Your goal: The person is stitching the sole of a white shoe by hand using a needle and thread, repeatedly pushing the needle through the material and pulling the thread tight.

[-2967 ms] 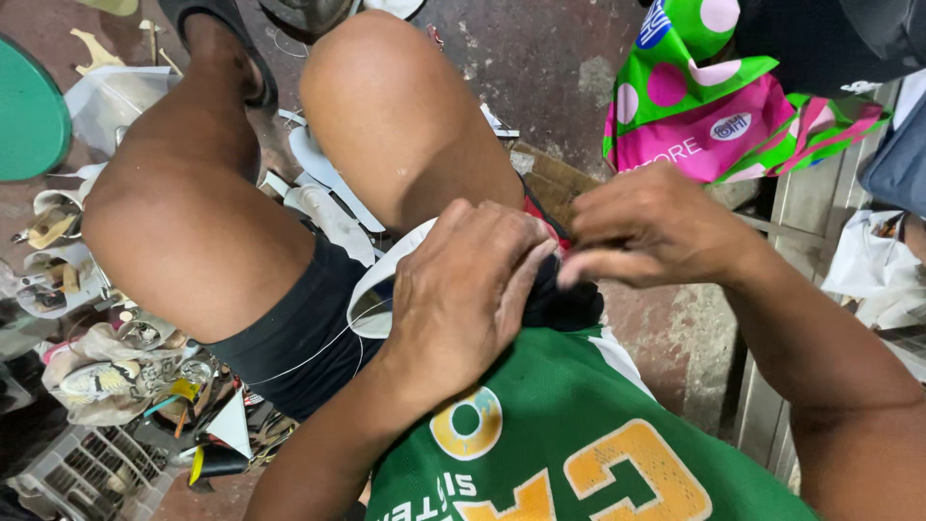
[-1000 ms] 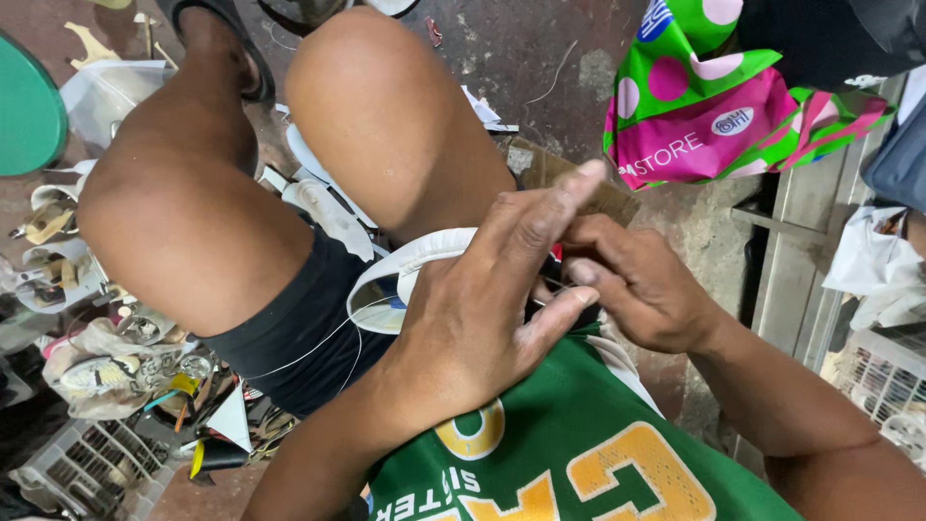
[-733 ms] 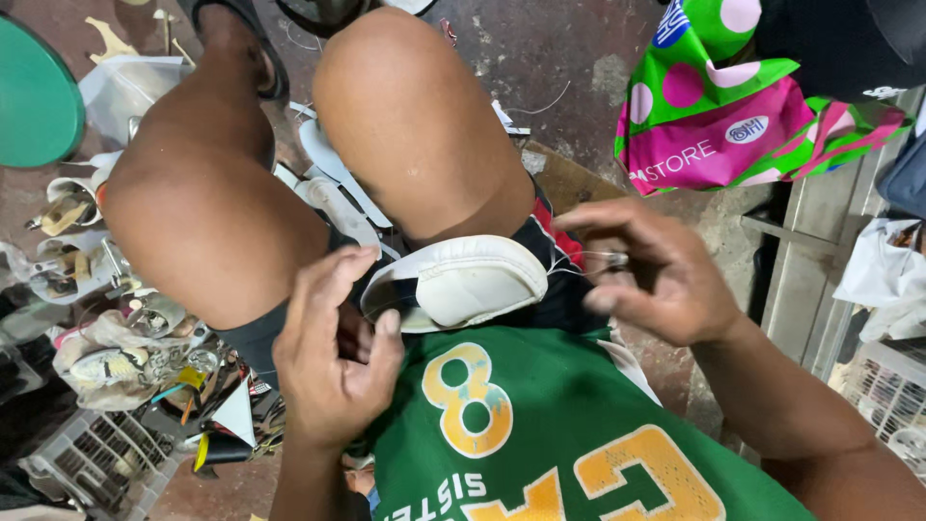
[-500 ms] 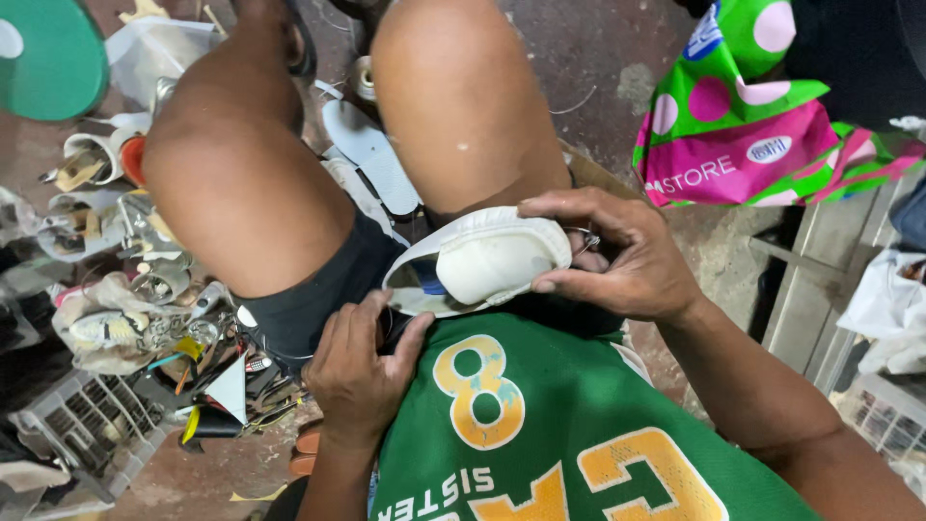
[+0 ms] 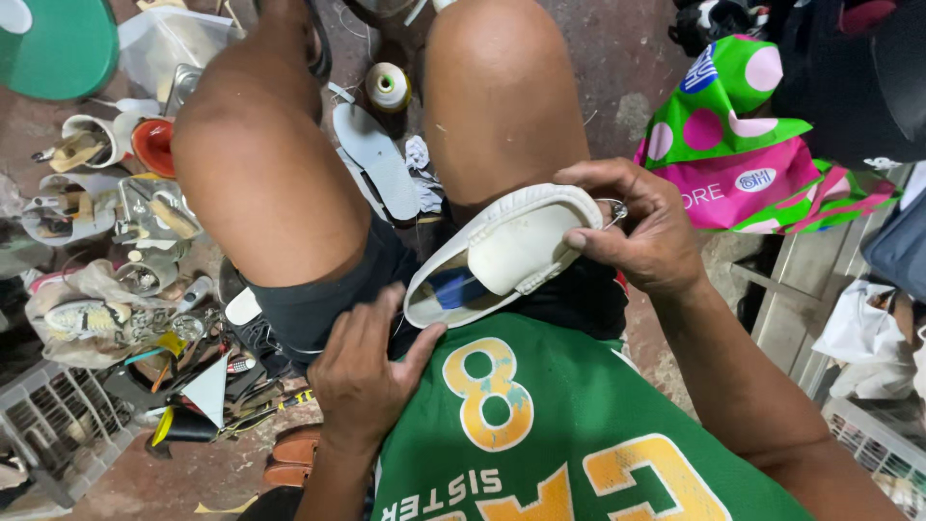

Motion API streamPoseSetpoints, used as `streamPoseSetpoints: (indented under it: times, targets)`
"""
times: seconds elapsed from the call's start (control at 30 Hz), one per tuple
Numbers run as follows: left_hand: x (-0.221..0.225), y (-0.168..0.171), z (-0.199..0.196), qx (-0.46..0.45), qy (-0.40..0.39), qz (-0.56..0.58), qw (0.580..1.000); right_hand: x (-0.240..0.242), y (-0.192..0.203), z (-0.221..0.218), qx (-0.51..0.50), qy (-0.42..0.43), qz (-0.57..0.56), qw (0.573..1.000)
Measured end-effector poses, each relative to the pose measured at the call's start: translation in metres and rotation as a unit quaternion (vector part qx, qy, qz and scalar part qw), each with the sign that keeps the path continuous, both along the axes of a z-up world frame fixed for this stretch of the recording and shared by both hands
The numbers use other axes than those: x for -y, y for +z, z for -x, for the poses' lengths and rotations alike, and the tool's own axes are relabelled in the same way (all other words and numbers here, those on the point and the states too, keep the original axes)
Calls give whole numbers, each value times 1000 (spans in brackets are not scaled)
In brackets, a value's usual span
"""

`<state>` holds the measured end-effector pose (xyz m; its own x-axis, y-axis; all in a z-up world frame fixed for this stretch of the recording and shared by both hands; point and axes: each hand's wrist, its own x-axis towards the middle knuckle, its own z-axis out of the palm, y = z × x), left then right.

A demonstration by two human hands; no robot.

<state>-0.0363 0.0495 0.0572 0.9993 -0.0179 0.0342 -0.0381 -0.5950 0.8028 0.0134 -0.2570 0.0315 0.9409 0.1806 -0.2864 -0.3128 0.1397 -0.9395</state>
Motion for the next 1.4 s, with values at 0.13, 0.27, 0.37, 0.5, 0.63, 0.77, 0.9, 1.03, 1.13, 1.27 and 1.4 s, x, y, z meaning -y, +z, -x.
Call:
streamPoseSetpoints:
  times: [0.13,0.27,0.37,0.5,0.63,0.77,0.9,1.03,1.13,1.27,1.4]
  targets:
    - [-8,-20,21,-14,30,77,996,-1,1,1,44,56,72,995]
    - [-39,-56,65,-86,138,165,973,-10,2,4,1,54,30,998]
    - [-80,-81,96,-114,257,108,954,-15,0,-2,-30,37,-6,999]
    - [-121,-102,121,-204,394,174,879,-11,-3,-2,-78,43,-1,996]
    - [-106,-73,99,-88,284,13,955,-8,-5,-4,-27,58,-27,998]
    - [-41,-22,44,44,130,-84,987,-7,-1,-4,-14,61,-6,998]
    - [26,-9,10,11,-73,-5,997,-12,2,-6,-18,58,-16,998]
    - [42,-24,-5,-121,-75,22,990,-12,12,-6,-12,69,28,997]
    - [43,-40,3,-163,-39,77,983,-8,25,-1,7,117,97,988]
    - [47,-60,2,-259,-19,193,946,7,47,-12,11,230,252,940]
    - [48,-75,1,-343,28,325,881,25,55,-13,9,337,396,854]
